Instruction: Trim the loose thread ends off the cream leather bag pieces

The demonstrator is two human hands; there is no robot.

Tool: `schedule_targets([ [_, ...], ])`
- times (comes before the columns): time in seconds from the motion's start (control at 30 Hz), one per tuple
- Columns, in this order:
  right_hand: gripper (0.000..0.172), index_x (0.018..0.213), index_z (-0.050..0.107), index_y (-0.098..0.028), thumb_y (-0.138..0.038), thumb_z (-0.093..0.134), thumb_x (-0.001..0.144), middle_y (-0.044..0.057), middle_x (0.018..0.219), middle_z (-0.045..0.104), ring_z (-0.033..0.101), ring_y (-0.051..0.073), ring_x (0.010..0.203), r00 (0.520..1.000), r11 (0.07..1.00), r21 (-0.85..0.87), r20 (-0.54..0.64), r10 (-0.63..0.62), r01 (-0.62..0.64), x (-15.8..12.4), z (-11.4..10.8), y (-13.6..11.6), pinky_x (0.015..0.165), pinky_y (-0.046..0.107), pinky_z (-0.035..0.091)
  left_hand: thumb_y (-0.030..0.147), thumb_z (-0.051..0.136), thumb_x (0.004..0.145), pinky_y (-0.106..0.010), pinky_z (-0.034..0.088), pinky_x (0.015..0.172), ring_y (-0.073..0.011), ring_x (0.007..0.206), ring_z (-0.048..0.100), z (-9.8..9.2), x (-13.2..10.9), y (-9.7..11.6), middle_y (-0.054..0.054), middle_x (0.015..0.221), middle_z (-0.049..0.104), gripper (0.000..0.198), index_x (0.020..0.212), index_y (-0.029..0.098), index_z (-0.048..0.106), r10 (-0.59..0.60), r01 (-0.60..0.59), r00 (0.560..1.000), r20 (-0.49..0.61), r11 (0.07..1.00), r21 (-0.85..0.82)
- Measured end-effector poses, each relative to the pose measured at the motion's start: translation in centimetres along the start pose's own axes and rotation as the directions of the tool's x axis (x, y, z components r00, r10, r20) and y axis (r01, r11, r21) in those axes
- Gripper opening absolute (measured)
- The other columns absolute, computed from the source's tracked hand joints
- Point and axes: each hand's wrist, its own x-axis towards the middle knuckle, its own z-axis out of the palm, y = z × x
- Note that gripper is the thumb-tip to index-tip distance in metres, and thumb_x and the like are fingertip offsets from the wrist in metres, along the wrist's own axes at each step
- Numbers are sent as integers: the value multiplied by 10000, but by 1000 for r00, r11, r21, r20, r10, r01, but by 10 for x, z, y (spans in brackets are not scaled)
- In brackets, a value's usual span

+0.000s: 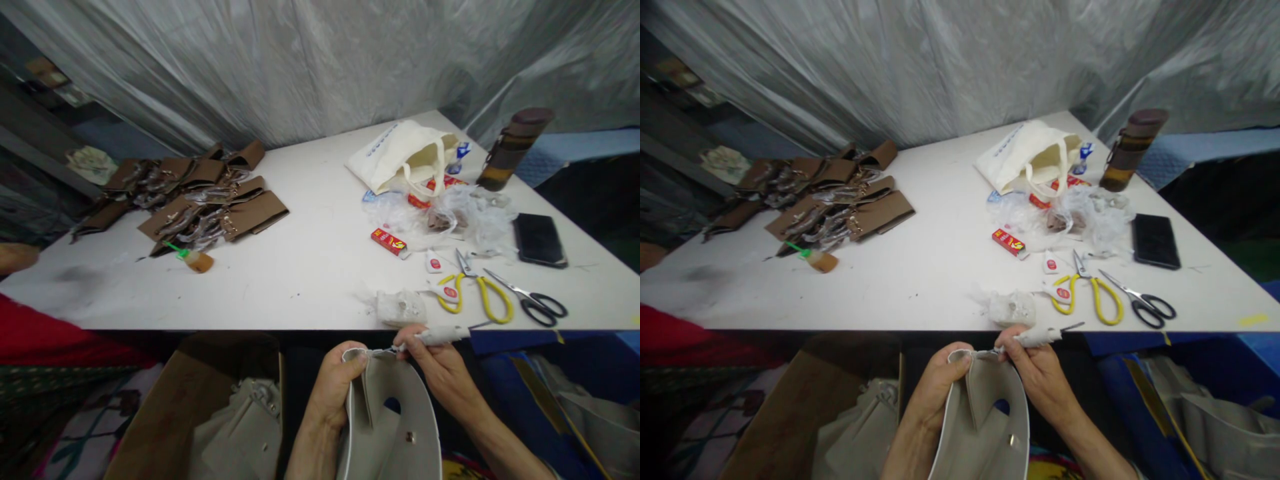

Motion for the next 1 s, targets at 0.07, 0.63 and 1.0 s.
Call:
schedule_targets([
  [0.07,378,840,702,-209,-472,537,1055,0,716,654,630,167,690,1000,1000,16,21,0,0,0,0,0,673,252,507,407,1002,511,-253,441,592,-133,583,580,0,0,-1,3,672,669,547,863,140,678,-1,1,1000,-3,1000,-2],
  [0.63,444,815,713,-193,-534,534,1034,21,743,669,646,184,722,996,998,29,68,58,-60,6,2,6,713,278,525,403,980,544,-242,387,583,-122,571,541,9,-8,1,7,649,638,504,837,147,659,4,-5,1000,12,1000,22],
  [1.0,428,873,727,-192,-556,560,1022,34,766,707,673,195,712,997,996,72,44,57,-60,10,13,6,717,301,550,403,919,633,-233,362,582,-107,577,482,21,-19,5,25,645,596,413,819,145,657,88,-88,996,2,995,54],
])
